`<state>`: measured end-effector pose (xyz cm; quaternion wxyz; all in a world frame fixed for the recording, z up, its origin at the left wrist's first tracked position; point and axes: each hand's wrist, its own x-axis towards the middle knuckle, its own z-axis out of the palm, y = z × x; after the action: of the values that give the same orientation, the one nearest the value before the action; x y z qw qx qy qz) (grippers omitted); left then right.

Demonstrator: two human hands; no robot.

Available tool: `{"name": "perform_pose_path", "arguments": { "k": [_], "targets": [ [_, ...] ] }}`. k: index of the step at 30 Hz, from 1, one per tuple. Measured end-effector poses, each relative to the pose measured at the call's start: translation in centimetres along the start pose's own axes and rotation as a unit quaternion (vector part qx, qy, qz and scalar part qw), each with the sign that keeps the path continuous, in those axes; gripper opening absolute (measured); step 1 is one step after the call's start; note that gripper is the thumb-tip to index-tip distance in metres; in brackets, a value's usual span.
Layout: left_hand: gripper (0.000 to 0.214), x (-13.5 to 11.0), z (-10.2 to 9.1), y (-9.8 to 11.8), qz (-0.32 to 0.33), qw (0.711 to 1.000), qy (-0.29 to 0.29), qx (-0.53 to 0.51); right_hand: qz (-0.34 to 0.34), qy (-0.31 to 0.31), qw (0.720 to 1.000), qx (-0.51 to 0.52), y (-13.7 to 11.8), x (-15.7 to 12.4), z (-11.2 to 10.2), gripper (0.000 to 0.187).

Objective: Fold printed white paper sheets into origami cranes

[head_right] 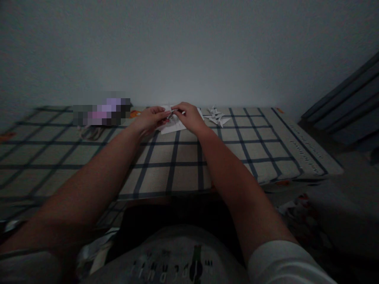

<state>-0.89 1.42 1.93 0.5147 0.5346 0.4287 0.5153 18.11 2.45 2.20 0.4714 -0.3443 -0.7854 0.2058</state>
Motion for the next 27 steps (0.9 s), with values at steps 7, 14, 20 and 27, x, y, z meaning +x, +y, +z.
{"name": "perform_pose_path", "arguments": {
  "k": [7,14,20,27],
  "targets": [
    [0.013,-0.41,0.09,0.33,-0.030,0.998,-0.057,0.010,0.007,0.016,1.000,0.009,-0.22,-0.12,0.05,0.012],
    [0.020,-0.54,0.02,0.16,-0.050,0.997,-0.050,-0.011,-0.008,0.019,1.000,0.016,-0.29,-0.22,0.01,0.015],
    [0.018,-0.61,0.18,0.01,-0.008,0.999,-0.039,0.000,0.018,0.023,0.999,0.021,-0.36,-0.14,0.06,0.013],
    [0.024,-0.75,-0.10,0.34,-0.008,0.997,-0.073,0.004,0.008,0.020,0.997,0.070,0.49,0.08,0.39,0.011]
  ]
}}
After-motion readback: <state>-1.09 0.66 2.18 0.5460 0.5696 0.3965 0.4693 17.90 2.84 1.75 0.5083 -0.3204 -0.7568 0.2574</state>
